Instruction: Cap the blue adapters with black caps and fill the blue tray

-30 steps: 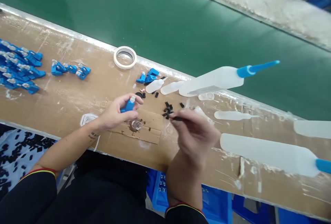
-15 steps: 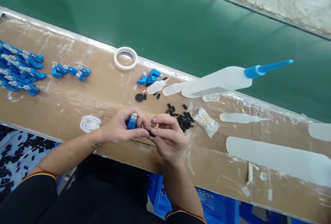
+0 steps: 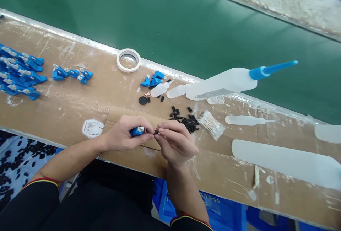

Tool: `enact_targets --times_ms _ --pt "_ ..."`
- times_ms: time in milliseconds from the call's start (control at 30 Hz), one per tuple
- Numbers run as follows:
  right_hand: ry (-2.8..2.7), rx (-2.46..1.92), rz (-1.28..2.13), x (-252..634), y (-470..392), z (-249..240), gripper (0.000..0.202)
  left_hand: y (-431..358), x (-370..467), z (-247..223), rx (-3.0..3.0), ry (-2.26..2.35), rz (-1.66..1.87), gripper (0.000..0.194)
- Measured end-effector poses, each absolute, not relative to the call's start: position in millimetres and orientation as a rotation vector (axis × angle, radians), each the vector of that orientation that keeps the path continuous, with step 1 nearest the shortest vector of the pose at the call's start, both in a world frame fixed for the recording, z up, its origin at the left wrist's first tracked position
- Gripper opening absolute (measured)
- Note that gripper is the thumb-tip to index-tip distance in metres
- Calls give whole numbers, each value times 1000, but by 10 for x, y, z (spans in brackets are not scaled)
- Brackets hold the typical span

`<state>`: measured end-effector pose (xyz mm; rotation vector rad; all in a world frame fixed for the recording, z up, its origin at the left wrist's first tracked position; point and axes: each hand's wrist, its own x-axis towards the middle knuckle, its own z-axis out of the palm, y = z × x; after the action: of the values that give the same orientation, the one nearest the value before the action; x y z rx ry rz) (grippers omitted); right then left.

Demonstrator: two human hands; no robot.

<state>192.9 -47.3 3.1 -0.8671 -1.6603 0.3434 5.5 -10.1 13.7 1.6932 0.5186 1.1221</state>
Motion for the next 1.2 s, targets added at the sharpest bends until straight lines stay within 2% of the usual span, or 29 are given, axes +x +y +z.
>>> enact_targets --times_ms 167,367,533,700,1067,1200 --pt "-1865 -838 213 1953 -472 72 30 -78 26 181 1690 617 1078 2" --pt "-1902 -879 421 2078 -485 129 29 -73 17 168 1607 651 930 9" --pt "-1958 -1042 407 2249 -607 180 23 -23 -19 172 1081 676 1011 21" --pt "-2159 -1137 389 2212 -721 66 14 60 -68 225 801 653 1094 42" --pt "-2328 -1124 290 2104 -630 -11 17 147 -26 109 853 876 1067 41" --pt "-2360 -1126 291 2097 -619 24 19 150 -30 87 917 892 1061 52"
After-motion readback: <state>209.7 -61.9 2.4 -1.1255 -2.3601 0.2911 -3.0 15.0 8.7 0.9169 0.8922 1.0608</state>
